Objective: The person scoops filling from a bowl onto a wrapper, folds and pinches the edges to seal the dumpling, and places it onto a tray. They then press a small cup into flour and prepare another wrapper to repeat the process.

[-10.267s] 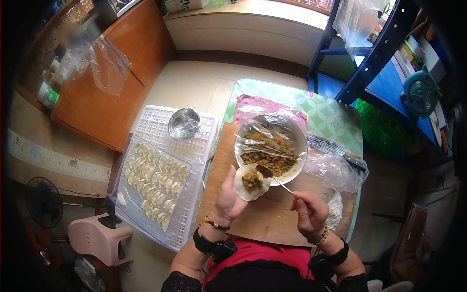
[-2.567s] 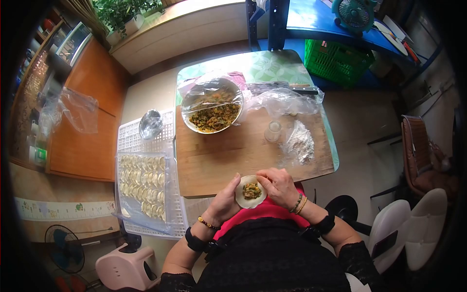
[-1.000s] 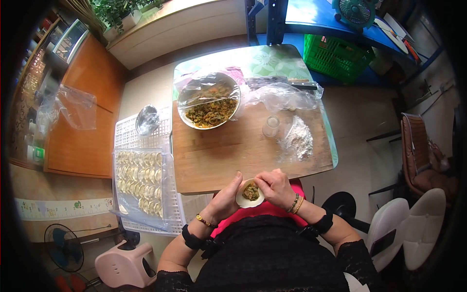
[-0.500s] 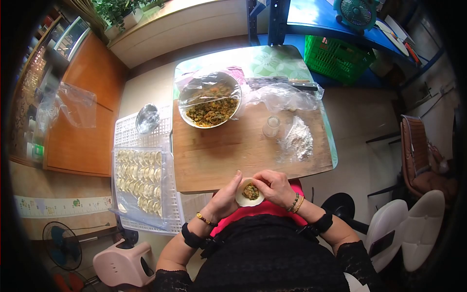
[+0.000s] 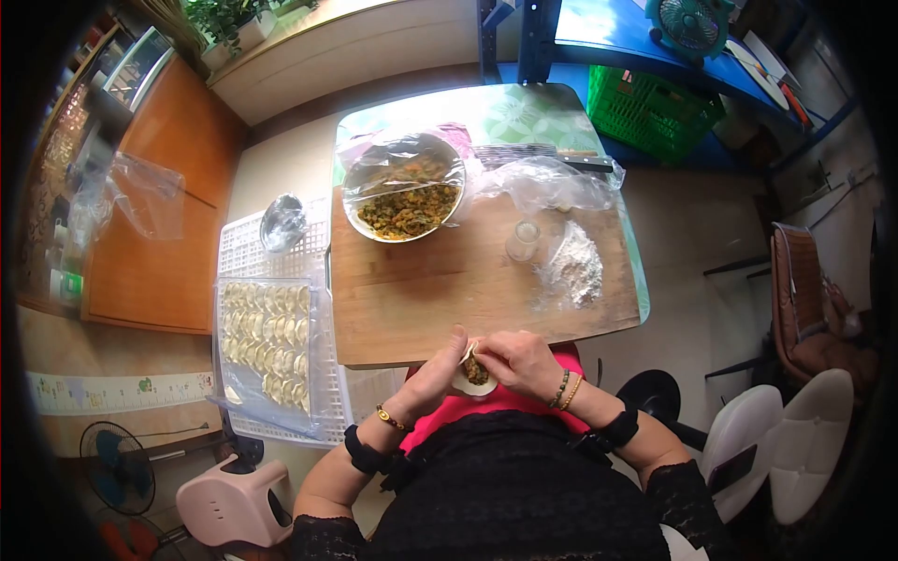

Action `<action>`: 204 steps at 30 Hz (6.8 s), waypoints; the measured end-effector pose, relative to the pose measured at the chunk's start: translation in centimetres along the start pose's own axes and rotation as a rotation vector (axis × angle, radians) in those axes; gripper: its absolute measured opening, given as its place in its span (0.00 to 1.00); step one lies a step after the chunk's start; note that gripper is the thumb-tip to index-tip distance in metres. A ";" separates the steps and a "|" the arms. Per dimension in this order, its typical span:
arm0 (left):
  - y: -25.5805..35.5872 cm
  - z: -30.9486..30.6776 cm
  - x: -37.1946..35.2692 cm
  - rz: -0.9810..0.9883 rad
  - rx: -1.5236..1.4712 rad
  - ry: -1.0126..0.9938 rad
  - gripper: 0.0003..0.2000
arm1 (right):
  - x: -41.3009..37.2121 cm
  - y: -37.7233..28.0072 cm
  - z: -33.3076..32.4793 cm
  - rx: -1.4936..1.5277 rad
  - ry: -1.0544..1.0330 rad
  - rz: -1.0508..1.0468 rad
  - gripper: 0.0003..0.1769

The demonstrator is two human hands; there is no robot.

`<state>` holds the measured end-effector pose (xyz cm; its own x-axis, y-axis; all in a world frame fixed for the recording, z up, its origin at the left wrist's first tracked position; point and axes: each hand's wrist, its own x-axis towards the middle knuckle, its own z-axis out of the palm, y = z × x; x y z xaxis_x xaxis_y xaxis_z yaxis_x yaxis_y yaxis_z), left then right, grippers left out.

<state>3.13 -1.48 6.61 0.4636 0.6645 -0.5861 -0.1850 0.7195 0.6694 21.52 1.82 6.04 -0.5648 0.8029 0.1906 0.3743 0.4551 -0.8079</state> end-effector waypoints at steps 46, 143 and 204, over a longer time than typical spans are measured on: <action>0.1 0.6 -0.6 -0.091 -0.172 -0.027 0.38 | 0.6 0.3 -0.3 -0.160 0.028 -0.092 0.06; 2.0 1.1 -2.1 0.489 -0.017 0.056 0.18 | 1.0 -2.2 -3.0 0.160 0.189 0.026 0.17; 1.7 2.1 -1.7 0.588 0.323 0.153 0.12 | 0.3 -1.5 -2.3 0.110 0.265 -0.002 0.11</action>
<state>3.82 -1.76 9.69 0.2335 0.9642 -0.1259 -0.0900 0.1504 0.9845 22.44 2.28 8.60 -0.3478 0.8815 0.3195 0.2835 0.4237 -0.8603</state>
